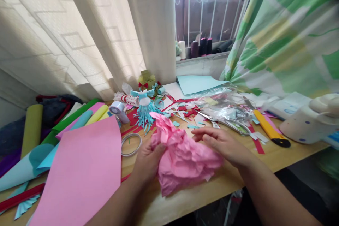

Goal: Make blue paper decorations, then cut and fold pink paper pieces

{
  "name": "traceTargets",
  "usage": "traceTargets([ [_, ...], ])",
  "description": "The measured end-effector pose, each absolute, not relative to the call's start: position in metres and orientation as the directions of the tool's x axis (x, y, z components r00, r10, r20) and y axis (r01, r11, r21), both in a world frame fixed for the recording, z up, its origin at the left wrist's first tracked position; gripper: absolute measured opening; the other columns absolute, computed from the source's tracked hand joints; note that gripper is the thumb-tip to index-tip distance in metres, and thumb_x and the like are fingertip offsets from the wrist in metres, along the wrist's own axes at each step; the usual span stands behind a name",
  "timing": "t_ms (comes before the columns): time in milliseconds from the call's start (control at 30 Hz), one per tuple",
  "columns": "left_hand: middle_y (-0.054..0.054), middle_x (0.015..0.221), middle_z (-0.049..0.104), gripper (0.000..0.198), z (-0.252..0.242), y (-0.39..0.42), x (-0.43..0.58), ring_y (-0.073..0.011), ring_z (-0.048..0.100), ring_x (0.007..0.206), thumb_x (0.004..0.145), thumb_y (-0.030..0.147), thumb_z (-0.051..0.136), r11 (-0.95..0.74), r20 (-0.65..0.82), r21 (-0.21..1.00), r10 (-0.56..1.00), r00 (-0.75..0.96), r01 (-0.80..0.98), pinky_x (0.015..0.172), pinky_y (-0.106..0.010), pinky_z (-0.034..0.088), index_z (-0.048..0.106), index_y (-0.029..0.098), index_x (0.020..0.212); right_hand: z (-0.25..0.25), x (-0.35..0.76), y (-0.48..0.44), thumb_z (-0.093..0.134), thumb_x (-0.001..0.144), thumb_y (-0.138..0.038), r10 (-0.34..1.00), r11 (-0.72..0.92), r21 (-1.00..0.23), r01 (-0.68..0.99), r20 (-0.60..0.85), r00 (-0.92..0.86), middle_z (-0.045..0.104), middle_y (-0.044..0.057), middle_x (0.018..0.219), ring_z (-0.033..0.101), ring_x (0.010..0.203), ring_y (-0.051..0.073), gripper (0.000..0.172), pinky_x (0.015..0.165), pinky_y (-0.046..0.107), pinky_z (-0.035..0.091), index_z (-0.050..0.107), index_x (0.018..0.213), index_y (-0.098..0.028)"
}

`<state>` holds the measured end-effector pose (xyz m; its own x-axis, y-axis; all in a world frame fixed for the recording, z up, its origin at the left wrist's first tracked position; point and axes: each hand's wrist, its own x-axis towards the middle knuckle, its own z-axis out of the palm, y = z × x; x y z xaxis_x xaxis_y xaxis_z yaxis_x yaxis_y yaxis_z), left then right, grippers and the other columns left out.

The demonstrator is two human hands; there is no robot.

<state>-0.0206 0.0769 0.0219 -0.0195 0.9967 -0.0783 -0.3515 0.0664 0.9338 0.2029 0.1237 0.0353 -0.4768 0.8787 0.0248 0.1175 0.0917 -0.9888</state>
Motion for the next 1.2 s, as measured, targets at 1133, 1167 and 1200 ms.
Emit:
traceTargets([
  [1133,-0.007,0.076,0.069,0.030,0.026,0.079,-0.021,-0.0198,0.062,0.066,0.068,0.039,0.073,0.137,-0.120,0.989,0.963,0.243,-0.054,0.064,-0.029,0.047,0.071,0.013,0.083,0.041,0.183,0.118,0.072,0.068,-0.040,0.944,0.099,-0.994,0.053,0.077,-0.322,0.065,0.002,0.093,0.058,0.079,0.019,0.038,0.068,0.028,0.044,0.065,0.101,-0.022],
  [1167,-0.008,0.081,0.069,0.035,0.030,0.080,-0.021,-0.0217,0.063,0.071,0.064,0.039,0.075,0.132,-0.107,0.989,0.950,0.294,-0.066,0.068,-0.031,0.047,0.071,0.014,0.088,0.042,0.181,0.116,0.074,0.066,-0.036,0.938,0.075,-0.996,0.039,0.057,-0.342,0.065,0.001,0.088,0.058,0.076,0.018,0.034,0.066,0.027,0.044,0.066,0.096,-0.022],
  [1200,-0.009,0.085,0.069,0.042,0.034,0.082,-0.021,-0.0230,0.063,0.075,0.061,0.038,0.077,0.123,-0.083,0.987,0.940,0.332,-0.100,0.071,-0.032,0.047,0.070,0.015,0.095,0.042,0.178,0.115,0.075,0.064,-0.032,0.930,0.061,-0.997,0.039,0.042,-0.365,0.064,-0.001,0.082,0.057,0.072,0.017,0.031,0.063,0.025,0.043,0.065,0.092,-0.021],
])
